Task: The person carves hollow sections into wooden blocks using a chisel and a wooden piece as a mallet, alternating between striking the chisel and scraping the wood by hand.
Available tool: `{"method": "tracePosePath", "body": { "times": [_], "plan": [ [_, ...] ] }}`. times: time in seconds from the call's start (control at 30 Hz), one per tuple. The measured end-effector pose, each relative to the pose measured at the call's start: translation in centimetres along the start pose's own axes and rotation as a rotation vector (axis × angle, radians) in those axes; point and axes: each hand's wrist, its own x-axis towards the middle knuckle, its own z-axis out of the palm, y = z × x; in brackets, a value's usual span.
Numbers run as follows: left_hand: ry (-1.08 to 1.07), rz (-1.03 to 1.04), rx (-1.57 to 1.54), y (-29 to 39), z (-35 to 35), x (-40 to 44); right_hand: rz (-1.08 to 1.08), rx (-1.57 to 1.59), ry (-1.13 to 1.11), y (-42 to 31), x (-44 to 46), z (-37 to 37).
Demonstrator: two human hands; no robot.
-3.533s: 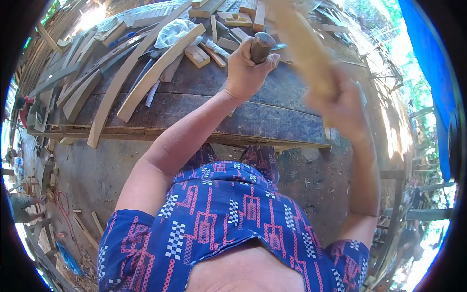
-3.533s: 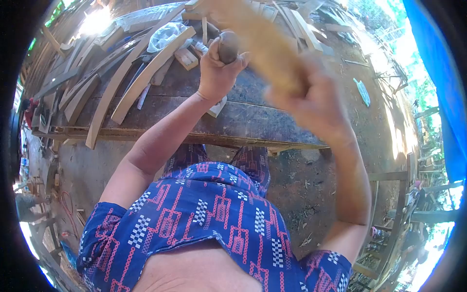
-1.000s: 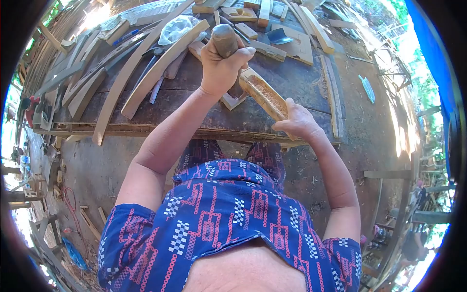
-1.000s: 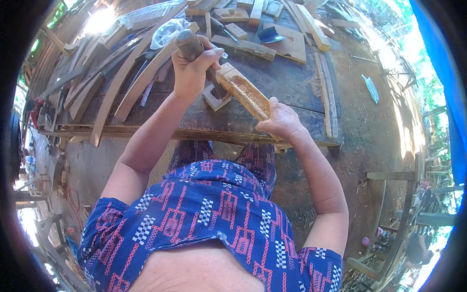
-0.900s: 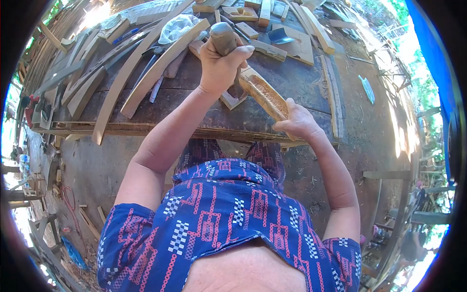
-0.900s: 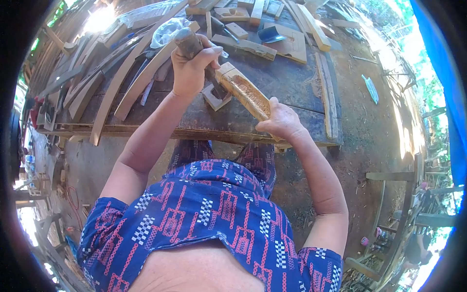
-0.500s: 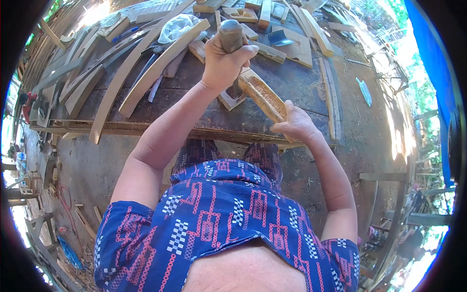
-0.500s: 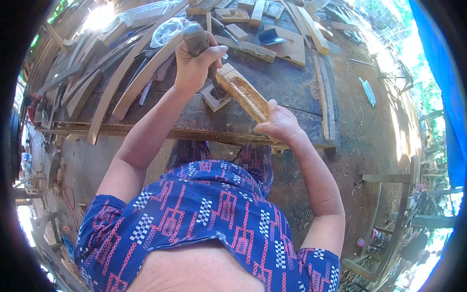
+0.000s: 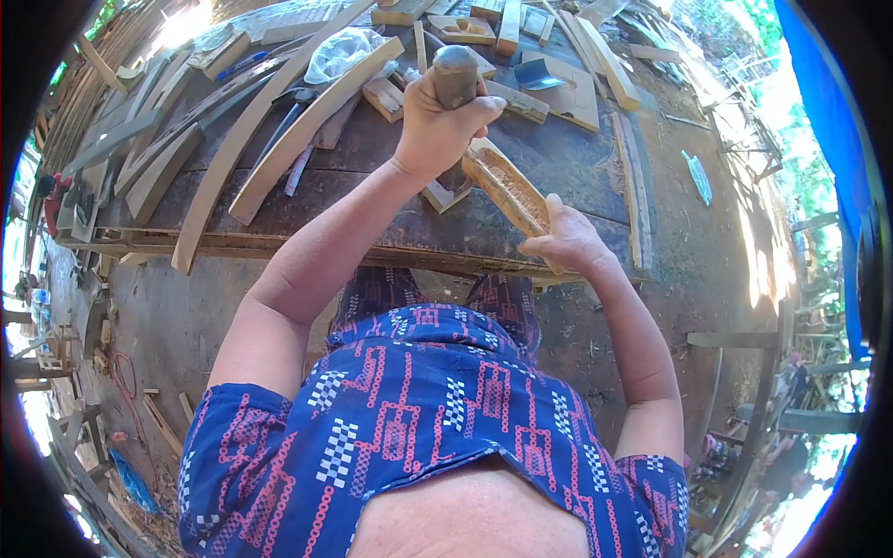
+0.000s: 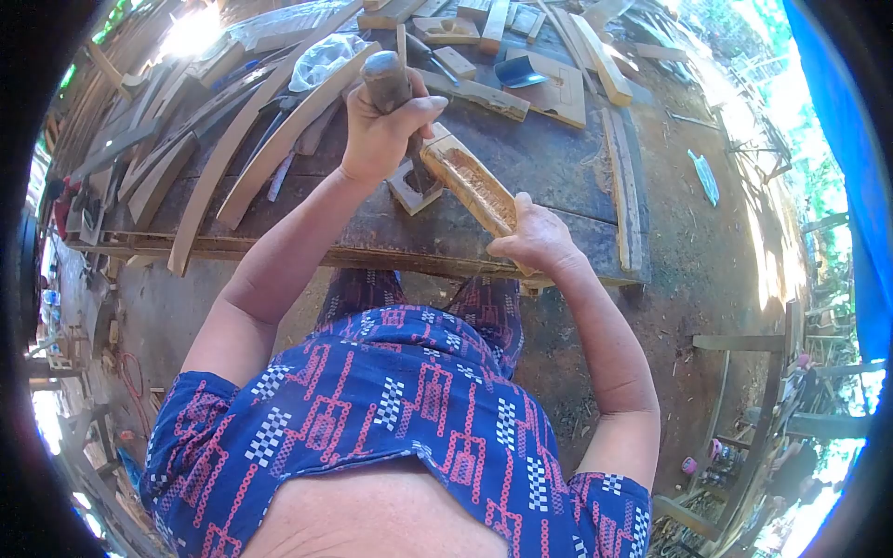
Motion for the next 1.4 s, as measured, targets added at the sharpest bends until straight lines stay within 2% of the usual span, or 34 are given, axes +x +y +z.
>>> {"method": "tracePosePath", "body": {
  "times": [0.23,0.3,0.37,0.43,0.5,0.57,0.63,0.7,0.73,0.8,0.83,0.9,0.97,1.0,1.03,1.1,1.13,1.17,1.23,1.3,1.33,1.37,1.4],
  "plan": [
    [0.015,-0.020,0.097,-0.9,0.9,0.1,-0.032,0.020,0.070,0.3,-0.3,-0.2],
    [0.019,-0.023,0.092,-1.0,0.8,0.3,-0.031,0.191,0.227,0.1,-1.2,-1.3],
    [0.027,-0.040,0.088,-1.1,0.8,0.2,-0.139,0.510,0.524,-0.3,-2.4,-2.8],
    [-0.046,-0.046,0.155,-1.0,1.0,0.1,-0.210,0.648,0.772,-3.3,-6.2,-7.4],
    [-0.072,-0.054,0.148,-0.7,1.4,-0.2,-0.314,0.924,0.868,-4.8,-9.6,-10.5],
    [-0.094,-0.048,0.135,-0.5,1.9,-0.3,-0.520,0.911,1.049,-6.6,-11.2,-11.9],
    [-0.100,-0.055,0.088,-0.4,2.1,-0.4,-0.557,0.881,0.983,-5.3,-10.7,-11.0],
    [-0.113,-0.053,0.007,-0.9,2.1,-0.5,-0.375,0.471,0.534,-4.8,-10.1,-10.1],
    [-0.132,-0.057,-0.065,-1.0,2.1,-0.7,-0.372,0.467,0.531,-4.6,-10.2,-10.3],
    [-0.118,-0.060,0.005,-0.6,2.0,-0.4,-0.399,0.163,0.608,-4.3,-10.2,-11.2],
    [-0.104,-0.075,0.080,-0.4,1.9,-0.5,-0.399,0.165,0.604,-4.7,-11.0,-12.1],
    [-0.117,-0.092,0.113,-0.4,1.8,-0.5,-0.270,0.585,0.578,-5.7,-13.2,-13.9],
    [-0.129,-0.101,0.141,-0.3,2.1,-0.6,-0.489,0.803,0.798,-5.3,-13.0,-13.3],
    [-0.109,-0.053,0.111,-0.2,2.5,-0.7,-0.382,0.851,0.797,-4.7,-12.3,-12.4],
    [-0.087,-0.005,0.081,-0.1,2.8,-0.7,-0.386,0.849,0.799,-4.2,-11.6,-11.4],
    [-0.102,0.021,0.015,-1.6,2.9,-0.5,-0.416,0.193,0.580,-3.6,-10.5,-10.1],
    [-0.125,0.033,-0.051,-2.6,2.8,-0.6,-0.203,0.497,0.356,-4.2,-10.9,-10.1],
    [-0.129,0.034,-0.051,-2.3,2.7,-0.5,-0.202,0.499,0.360,-3.7,-10.7,-10.5],
    [-0.163,-0.069,0.132,-1.4,2.5,-0.7,-0.619,0.287,0.796,-2.0,-9.9,-11.4],
    [-0.164,-0.046,0.155,-1.2,2.7,-0.9,-0.322,0.712,0.702,-4.0,-12.6,-12.8],
    [-0.166,-0.009,0.184,-1.1,2.8,-0.9,-0.420,0.861,0.796,-4.2,-12.3,-12.1],
    [-0.168,-0.007,0.186,-1.0,2.8,-0.9,-0.423,0.863,0.799,-3.8,-12.0,-11.1],
    [-0.180,-0.009,0.191,-0.9,2.9,-1.1,-0.351,0.689,0.779,-3.2,-11.7,-9.8]
  ]
}}
